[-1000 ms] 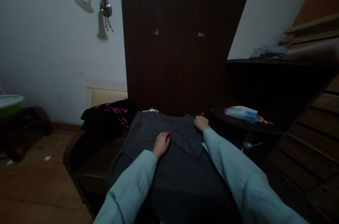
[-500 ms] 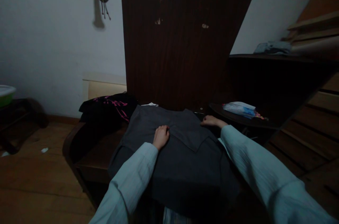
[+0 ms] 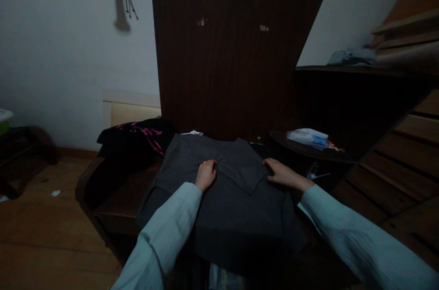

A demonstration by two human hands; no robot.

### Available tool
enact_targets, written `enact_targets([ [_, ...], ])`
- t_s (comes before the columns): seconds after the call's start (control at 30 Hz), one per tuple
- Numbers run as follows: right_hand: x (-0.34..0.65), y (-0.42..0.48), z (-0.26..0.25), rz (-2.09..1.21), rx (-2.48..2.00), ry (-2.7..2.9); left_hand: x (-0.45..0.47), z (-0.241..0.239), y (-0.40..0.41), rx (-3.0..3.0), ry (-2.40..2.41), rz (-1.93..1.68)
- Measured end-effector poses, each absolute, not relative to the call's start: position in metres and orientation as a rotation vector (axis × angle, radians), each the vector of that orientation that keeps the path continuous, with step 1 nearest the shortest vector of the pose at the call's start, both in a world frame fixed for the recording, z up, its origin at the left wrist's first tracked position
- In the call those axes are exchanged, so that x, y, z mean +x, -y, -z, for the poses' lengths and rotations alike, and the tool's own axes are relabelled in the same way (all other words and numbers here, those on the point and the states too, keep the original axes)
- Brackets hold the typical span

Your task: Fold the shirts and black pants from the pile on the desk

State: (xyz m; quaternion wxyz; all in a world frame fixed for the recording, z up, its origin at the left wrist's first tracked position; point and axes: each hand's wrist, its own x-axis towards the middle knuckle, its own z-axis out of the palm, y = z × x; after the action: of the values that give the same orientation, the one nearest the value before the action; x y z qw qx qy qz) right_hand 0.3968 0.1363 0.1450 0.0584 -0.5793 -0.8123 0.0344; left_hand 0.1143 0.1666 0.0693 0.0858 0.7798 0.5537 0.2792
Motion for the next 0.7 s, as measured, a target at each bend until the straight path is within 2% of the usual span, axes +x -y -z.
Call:
enact_targets([
  [0.37,0.399,-0.130,-0.100,0.450,-1.656,2.287,0.113,-0.068,-0.168,2.398,-1.526,-0.851],
  [0.7,0.407,-0.132,-0.106,0.607,-1.549,2.352,0.115,-0.066,-0.169,2.376,-1.384,-0.896],
])
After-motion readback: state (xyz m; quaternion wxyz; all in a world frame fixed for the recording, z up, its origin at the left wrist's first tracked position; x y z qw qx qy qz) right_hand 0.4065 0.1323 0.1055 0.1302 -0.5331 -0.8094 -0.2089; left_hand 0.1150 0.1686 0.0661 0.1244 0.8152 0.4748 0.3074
